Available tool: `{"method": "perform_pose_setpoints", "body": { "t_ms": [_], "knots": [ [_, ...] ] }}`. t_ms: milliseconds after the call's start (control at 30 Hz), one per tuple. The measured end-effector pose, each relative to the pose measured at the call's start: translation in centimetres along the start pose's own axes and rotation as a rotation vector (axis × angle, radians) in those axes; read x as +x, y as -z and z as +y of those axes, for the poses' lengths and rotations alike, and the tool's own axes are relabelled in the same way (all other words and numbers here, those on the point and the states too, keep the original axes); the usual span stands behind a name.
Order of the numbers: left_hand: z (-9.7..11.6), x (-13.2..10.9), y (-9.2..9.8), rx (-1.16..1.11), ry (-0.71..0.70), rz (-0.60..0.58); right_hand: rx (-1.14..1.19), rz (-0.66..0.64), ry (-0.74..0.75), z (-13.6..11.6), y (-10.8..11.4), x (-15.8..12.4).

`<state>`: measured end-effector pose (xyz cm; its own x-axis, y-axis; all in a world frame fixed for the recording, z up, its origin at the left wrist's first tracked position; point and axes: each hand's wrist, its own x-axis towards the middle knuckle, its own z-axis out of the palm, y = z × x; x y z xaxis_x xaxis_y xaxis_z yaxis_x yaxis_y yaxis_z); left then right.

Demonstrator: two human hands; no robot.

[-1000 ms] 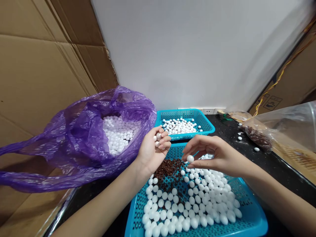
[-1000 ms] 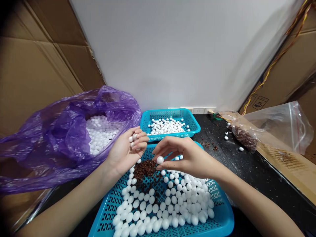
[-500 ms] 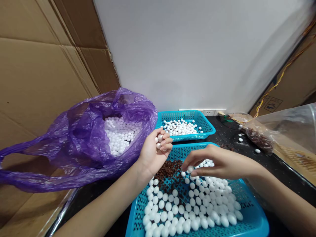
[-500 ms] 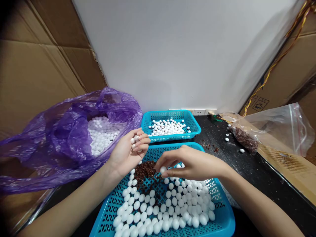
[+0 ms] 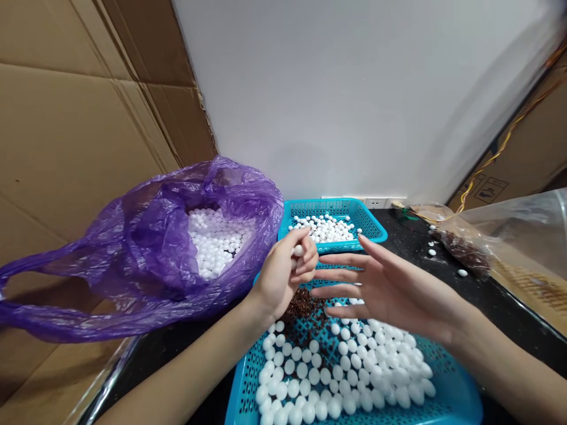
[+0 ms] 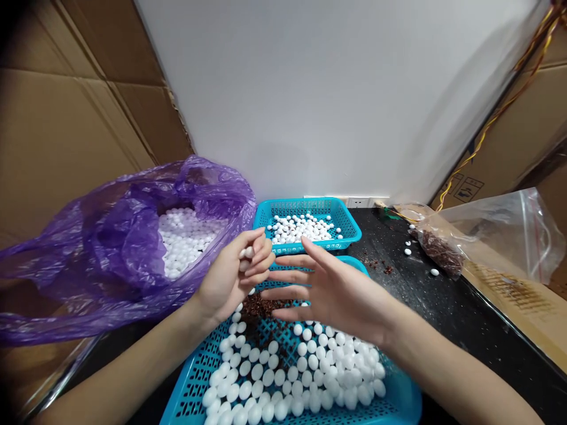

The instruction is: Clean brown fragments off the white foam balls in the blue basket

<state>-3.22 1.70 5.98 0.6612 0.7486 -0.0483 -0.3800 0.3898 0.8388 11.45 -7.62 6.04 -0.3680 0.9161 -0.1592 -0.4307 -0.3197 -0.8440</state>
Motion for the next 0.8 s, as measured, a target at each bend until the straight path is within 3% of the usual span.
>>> {"method": "perform_pose_setpoints", "body": {
  "t_ms": [100,200,300,400,500,633,800],
  "knots": [
    [-0.3,-1.7,-1.0,0.455,-0.210,-0.110,0.246,0.064,0.002,1.6,-1.7,-0.3],
    [-0.9,-3.2,-1.8,0.816,-0.399,-0.293,0.430,0.039,0.033,3.2,-2.5,-0.3],
    [-1.5,-3.7,-1.9,1.125,-0.556,-0.535,0.563,0.073,0.030,4.2,-2.9,-0.2],
    [-1.6,-3.4,-1.5,1.426,-0.666,-0.660,0.661,0.080,0.037,4.7,-3.0,0.0],
    [-1.5,-3.0,-1.3,1.527,-0.663,-0.663,0.733,0.060,0.075,5.0,-2.8,0.4],
    [-1.4,-3.0,-1.4,1.498,-0.672,-0.609,0.795,0.035,0.155,5.3,-2.3,0.7],
    [-1.5,-2.8,-1.4,1.476,-0.701,-0.511,0.822,0.015,0.121,4.6,-2.1,0.7]
  ]
}}
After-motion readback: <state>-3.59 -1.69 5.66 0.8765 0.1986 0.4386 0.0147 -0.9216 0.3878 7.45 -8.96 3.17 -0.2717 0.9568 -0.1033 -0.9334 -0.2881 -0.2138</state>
